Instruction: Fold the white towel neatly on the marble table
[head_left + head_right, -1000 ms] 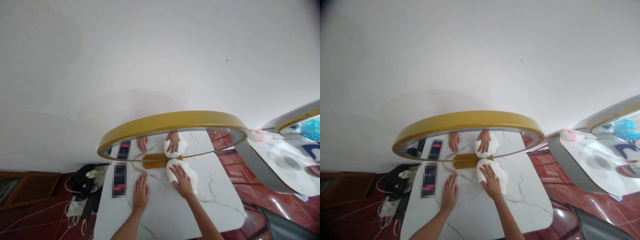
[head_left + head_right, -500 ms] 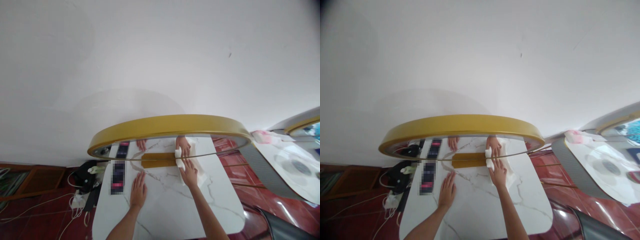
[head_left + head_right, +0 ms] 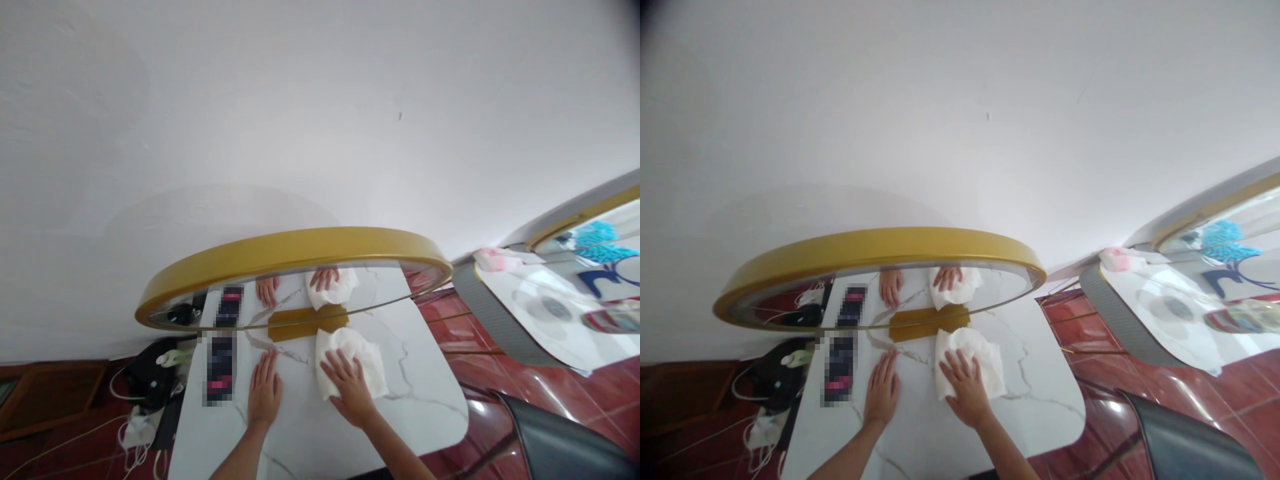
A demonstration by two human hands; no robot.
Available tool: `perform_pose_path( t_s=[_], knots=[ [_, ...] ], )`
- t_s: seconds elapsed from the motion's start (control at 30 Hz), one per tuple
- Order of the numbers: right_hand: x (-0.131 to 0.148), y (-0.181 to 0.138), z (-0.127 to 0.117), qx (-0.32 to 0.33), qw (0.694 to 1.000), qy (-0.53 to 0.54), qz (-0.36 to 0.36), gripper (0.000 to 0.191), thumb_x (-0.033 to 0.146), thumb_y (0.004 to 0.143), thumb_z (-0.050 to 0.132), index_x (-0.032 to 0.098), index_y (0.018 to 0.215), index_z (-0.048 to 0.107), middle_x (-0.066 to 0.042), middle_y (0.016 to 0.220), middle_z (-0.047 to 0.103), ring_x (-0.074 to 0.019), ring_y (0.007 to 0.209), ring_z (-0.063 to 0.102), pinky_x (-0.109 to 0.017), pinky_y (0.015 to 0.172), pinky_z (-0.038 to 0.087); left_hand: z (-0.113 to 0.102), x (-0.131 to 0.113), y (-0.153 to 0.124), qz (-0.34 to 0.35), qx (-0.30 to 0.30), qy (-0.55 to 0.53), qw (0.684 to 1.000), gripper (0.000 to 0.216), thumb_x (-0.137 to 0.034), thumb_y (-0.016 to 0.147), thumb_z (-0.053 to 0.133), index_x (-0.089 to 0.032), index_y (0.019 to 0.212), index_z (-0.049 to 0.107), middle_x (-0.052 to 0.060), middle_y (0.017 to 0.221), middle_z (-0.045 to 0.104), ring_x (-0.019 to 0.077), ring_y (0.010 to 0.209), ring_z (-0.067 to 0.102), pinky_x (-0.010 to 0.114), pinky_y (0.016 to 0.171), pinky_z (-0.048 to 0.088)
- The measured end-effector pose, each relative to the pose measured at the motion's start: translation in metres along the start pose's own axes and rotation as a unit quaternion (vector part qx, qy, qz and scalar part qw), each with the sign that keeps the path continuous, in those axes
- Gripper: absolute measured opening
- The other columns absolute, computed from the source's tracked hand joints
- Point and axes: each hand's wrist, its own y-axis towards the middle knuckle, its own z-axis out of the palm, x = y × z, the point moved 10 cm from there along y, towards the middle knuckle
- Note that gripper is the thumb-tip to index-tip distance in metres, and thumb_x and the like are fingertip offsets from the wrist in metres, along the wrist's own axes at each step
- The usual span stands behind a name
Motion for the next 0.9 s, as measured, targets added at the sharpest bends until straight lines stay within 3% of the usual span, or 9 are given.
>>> perform_pose_path(
  t_s=[0.2,0.4,0.53,0.6,0.67,0.77,0.83,0.9],
  knots=[
    [0.041,-0.014,0.03,0.062,0.994,0.067,-0.058,0.081,0.044,0.075,0.054,0.04,0.142,0.01,0.006,0.152,0.0,-0.0295,0.138,-0.005,-0.056,0.106,-0.009,-0.005,-0.002,0.0,0.005,-0.015,-0.023,1.0,0.06,-0.018,0.086,0.038,-0.027,0.143,0.022,0.003,0.144,0.035,0.0219,0.135,0.027,0.045,0.11,0.026],
    [0.038,-0.015,0.033,0.05,0.992,0.102,-0.049,0.08,0.041,0.073,0.056,0.041,0.141,0.015,0.006,0.152,0.006,-0.0292,0.138,-0.001,-0.055,0.107,-0.006,-0.012,-0.001,0.004,-0.018,-0.058,-0.075,0.995,0.046,-0.022,0.089,0.033,-0.022,0.134,0.04,0.007,0.135,0.047,0.0229,0.129,0.037,0.047,0.105,0.033],
    [0.027,-0.018,0.02,-0.004,0.983,0.177,-0.048,0.073,0.033,0.072,0.055,0.039,0.14,0.026,0.003,0.15,0.02,-0.0279,0.138,0.011,-0.052,0.109,0.006,-0.042,-0.025,0.008,-0.038,-0.122,-0.126,0.984,0.037,-0.026,0.09,0.034,-0.017,0.123,0.05,0.011,0.121,0.055,0.0242,0.117,0.048,0.046,0.098,0.04],
    [0.014,-0.021,0.005,-0.084,0.964,0.252,-0.03,0.063,0.034,0.077,0.05,0.035,0.137,0.033,0.001,0.146,0.031,-0.0259,0.135,0.022,-0.048,0.109,0.015,-0.073,-0.054,0.015,-0.015,-0.153,-0.135,0.979,0.034,-0.025,0.09,0.037,-0.019,0.121,0.05,0.011,0.12,0.054,0.0241,0.116,0.048,0.046,0.098,0.04],
    [-0.009,-0.027,-0.016,-0.195,0.916,0.351,0.012,0.053,0.04,0.083,0.044,0.031,0.134,0.041,-0.003,0.14,0.041,-0.0246,0.13,0.033,-0.044,0.107,0.023,-0.117,-0.092,0.029,0.036,-0.185,-0.131,0.973,0.034,-0.022,0.089,0.039,-0.02,0.122,0.05,0.011,0.12,0.051,0.0236,0.116,0.047,0.045,0.097,0.04],
    [-0.062,-0.05,-0.041,-0.346,0.788,0.488,0.144,0.054,0.054,0.083,0.041,0.019,0.122,0.055,-0.009,0.122,0.058,-0.0282,0.116,0.049,-0.043,0.096,0.039,-0.215,-0.16,0.048,0.168,-0.298,-0.085,0.936,0.039,-0.016,0.084,0.049,-0.019,0.123,0.05,0.012,0.118,0.049,0.0236,0.113,0.048,0.042,0.096,0.04],
    [-0.089,-0.069,-0.058,-0.402,0.701,0.546,0.22,0.06,0.061,0.08,0.043,0.013,0.11,0.061,-0.01,0.103,0.067,-0.0296,0.099,0.058,-0.042,0.082,0.048,-0.286,-0.199,0.054,0.225,-0.405,-0.042,0.885,0.046,-0.015,0.079,0.056,-0.02,0.124,0.05,0.012,0.12,0.048,0.0253,0.116,0.045,0.042,0.097,0.039],
    [-0.104,-0.087,-0.086,-0.444,0.639,0.575,0.253,0.062,0.064,0.077,0.047,0.011,0.105,0.062,-0.008,0.086,0.069,-0.0277,0.082,0.062,-0.038,0.069,0.051,-0.344,-0.234,0.062,0.248,-0.47,-0.002,0.847,0.05,-0.017,0.077,0.059,-0.021,0.126,0.049,0.012,0.124,0.048,0.0279,0.121,0.04,0.047,0.103,0.031]
  ],
)
